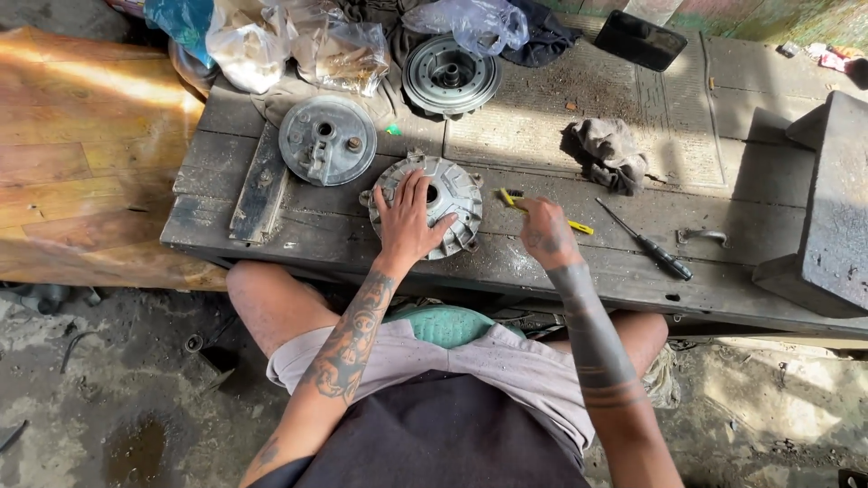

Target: The person sits cross-legged on the floor and cleans a circular metal mechanical part on a wooden table using a yellow toothbrush. They scrub the grooves and surface of the part while holding it steady with their left hand.

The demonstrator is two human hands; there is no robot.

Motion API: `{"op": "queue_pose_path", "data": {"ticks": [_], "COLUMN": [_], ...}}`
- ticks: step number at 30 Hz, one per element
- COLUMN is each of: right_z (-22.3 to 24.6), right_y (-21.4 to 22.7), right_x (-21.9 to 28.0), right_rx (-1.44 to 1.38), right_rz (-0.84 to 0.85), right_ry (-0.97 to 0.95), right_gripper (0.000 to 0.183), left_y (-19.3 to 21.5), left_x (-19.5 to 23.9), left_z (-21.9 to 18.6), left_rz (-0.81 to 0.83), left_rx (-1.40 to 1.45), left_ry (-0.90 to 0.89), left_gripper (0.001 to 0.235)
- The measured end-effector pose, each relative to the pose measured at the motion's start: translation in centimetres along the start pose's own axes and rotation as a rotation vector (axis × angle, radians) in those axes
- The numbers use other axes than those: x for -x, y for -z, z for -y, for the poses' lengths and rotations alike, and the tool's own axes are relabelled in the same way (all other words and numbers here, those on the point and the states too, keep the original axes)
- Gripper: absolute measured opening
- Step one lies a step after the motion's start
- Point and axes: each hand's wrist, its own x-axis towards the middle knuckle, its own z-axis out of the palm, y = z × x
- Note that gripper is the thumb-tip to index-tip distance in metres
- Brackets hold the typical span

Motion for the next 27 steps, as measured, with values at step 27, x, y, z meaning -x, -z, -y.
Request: {"op": "queue_pose_path", "data": {"ticks": [27], "right_z": [-1.8], "right_y": [-9.6], "right_x": [-6.3], "right_rx": [-0.084], "right_rz": [-0.148], "right_ry": [0.042], "right_gripper": [0.05], "left_y": [0.2], "left_x": [0.2], "left_z": [0.0], "left_rz": [-0.025], "left_rx": [0.021], "left_ry": [-0.045], "left_gripper": [0.077]}}
